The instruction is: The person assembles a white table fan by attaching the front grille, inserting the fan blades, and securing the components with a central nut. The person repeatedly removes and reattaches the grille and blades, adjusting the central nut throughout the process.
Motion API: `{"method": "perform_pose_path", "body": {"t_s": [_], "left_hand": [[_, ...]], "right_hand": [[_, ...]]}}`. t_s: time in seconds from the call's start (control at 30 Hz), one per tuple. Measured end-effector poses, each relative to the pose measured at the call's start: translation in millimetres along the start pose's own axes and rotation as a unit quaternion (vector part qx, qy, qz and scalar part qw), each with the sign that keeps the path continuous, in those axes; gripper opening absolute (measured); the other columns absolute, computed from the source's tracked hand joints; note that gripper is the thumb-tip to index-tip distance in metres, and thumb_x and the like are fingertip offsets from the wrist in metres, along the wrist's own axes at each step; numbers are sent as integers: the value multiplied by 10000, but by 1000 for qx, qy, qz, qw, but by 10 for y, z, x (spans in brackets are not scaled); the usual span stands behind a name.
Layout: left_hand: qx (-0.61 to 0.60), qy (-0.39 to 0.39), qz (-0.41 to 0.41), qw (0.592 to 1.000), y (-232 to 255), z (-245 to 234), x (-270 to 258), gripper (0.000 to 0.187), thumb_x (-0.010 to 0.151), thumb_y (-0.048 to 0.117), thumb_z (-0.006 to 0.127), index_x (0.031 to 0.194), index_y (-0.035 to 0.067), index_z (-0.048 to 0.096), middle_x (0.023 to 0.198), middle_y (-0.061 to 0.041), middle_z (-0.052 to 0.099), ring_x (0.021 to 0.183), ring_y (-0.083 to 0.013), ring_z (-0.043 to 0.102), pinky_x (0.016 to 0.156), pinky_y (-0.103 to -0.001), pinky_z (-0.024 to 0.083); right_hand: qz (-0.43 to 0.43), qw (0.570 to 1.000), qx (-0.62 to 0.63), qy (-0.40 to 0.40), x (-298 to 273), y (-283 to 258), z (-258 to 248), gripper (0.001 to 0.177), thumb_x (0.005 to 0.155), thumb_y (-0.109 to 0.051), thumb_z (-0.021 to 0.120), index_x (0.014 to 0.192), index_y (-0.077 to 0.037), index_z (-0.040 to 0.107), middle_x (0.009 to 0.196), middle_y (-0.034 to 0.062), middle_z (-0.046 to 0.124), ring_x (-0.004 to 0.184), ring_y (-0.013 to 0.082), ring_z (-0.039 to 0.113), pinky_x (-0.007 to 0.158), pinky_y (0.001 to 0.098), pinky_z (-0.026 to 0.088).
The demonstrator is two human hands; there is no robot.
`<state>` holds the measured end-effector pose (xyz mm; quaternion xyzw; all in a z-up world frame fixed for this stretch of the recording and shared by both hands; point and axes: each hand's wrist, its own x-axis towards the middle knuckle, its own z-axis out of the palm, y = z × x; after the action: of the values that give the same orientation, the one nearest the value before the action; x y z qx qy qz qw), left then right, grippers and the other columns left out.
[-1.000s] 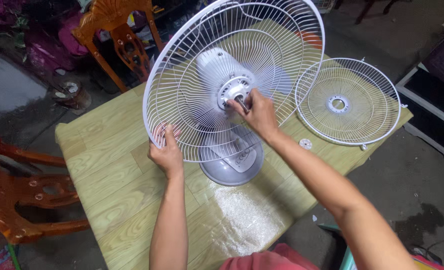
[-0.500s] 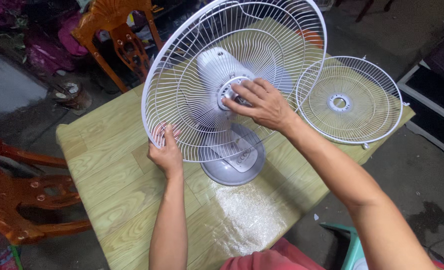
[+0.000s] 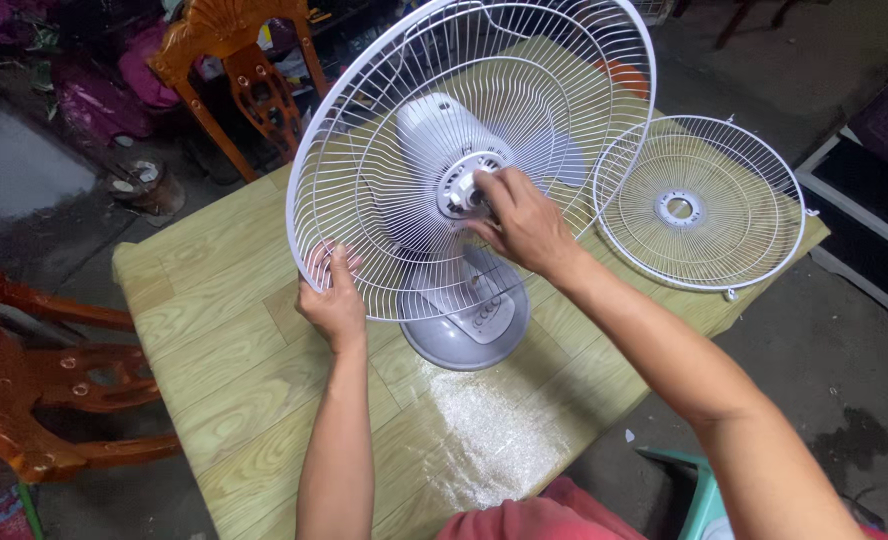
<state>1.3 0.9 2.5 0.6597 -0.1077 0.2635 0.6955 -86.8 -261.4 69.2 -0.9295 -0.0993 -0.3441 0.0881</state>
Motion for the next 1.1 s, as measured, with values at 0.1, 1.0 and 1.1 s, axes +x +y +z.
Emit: {"method": "perform_pose_path", "body": {"t_s": [0.1, 1.0, 1.1], "left_hand": [[-28, 1, 5, 1000, -10, 6, 7, 228, 997, 46, 699, 1171, -92, 650, 966, -148, 734, 746, -199, 749, 636, -303, 655], [-30, -2, 6, 1000, -70, 7, -10, 197, 1006, 32, 689, 1143, -103, 646, 952, -152, 746, 737, -196, 756, 649, -308, 644], [-13, 2, 26, 1000, -49, -2, -23, 194, 1005, 35, 695, 1137, -101, 653, 956, -151, 744, 748, -196, 761, 641, -304, 651]], "right_hand": [[-117, 986, -112, -31, 38, 186, -78, 632, 897, -326, 770, 1427, -135, 484, 1165, 143, 595, 979, 270, 631, 788, 397, 540], [-73, 994, 8, 78, 158, 306, 229, 516, 947, -448, 796, 1087, 3, 588, 771, 87, 676, 625, 188, 692, 512, 316, 570], [61, 987, 55, 136, 42, 139, 389, 574, 900, -479, 830, 1084, -7, 560, 752, 91, 684, 619, 192, 705, 536, 313, 574]]}}
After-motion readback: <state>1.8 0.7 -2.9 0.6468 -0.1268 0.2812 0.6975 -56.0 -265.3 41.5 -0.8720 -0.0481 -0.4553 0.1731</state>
